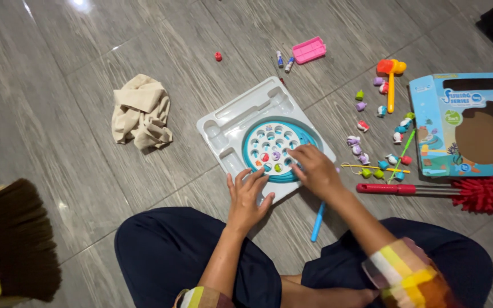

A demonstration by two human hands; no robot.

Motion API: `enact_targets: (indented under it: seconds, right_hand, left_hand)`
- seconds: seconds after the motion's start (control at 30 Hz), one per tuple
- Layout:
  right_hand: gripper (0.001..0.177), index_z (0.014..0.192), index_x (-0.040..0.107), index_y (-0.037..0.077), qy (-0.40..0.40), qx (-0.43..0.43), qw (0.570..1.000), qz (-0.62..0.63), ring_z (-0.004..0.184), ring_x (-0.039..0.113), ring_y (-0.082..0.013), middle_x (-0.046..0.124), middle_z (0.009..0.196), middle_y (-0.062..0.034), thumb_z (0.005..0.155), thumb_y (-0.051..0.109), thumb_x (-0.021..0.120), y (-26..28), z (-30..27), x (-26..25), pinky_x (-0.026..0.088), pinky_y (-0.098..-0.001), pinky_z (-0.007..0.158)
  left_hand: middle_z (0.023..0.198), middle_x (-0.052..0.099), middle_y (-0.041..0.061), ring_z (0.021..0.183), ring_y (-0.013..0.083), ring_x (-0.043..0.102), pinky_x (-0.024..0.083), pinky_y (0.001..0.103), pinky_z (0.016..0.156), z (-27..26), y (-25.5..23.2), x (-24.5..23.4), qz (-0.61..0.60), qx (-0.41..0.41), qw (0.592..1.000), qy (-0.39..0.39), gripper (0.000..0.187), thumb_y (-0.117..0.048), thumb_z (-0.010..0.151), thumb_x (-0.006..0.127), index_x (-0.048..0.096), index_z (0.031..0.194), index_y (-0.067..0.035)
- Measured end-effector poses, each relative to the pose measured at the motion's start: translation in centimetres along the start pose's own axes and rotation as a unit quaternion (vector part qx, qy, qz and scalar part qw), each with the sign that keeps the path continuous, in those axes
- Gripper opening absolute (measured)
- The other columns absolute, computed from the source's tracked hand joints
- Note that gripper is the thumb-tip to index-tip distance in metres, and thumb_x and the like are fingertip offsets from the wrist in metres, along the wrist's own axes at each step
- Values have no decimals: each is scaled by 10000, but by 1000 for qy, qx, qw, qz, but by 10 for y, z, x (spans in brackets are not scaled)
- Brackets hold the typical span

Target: The person uses a screwdriver to remove a small piece from the underside of a blue plastic game wheel. They then wipe a white plastic tray with a cloth. Finally, they place the blue wheel into the tray and arrange several small colorful plastic fish into the wheel's slots.

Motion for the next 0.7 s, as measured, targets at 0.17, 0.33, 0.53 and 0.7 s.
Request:
enact_targets:
  seconds: [0.17, 0.33, 0.53, 0.7]
  right_hand:
    - [284, 1144, 697, 111, 38, -20, 997, -65, 1007, 648, -296, 643, 1052, -81, 892, 235, 734, 8, 18, 60, 561, -388, 845]
    - [156, 1000, 703, 94, 43, -9, 997, -64, 920, 658, -300, 632, 960, -82, 869, 166, 748, 2, 24, 67, 578, -386, 774]
    - [137, 974, 702, 117, 1, -2, 999, -45, 839, 667, -249, 630, 870, -40, 869, 178, 766, -2, 25, 51, 570, -340, 740]
    - [167, 978, 722, 106, -33, 56, 998, -10, 765, 682, -222, 653, 809, -36, 822, 115, 781, 2, 17, 16, 570, -326, 711]
  left_hand:
    - [1385, 598, -2, 1356, 299, 403, 95, 715, 1137, -2, 3, -1, -11, -8, 1000, 2, 421, -386, 878, 725, 665, 1242, -185]
    - [1389, 591, 18, 1365, 312, 396, 94, 730, 1133, 1, 4, -3, -30, -19, 999, -7, 410, -360, 875, 729, 666, 1231, -166]
    - [1367, 579, 31, 1366, 311, 385, 101, 731, 1136, 1, 6, -6, -29, -42, 999, -19, 358, -336, 909, 696, 668, 1219, -158]
    - [1337, 580, 62, 1348, 327, 399, 146, 729, 1128, 3, 3, -19, -31, -53, 997, -38, 320, -268, 916, 692, 667, 1206, -137]
Point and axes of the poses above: each hand's wrist, its own z-axis towards the middle knuckle, its own x-axis out of the palm, y = z × x, the point moved 8 cm from there along z, towards the middle knuckle
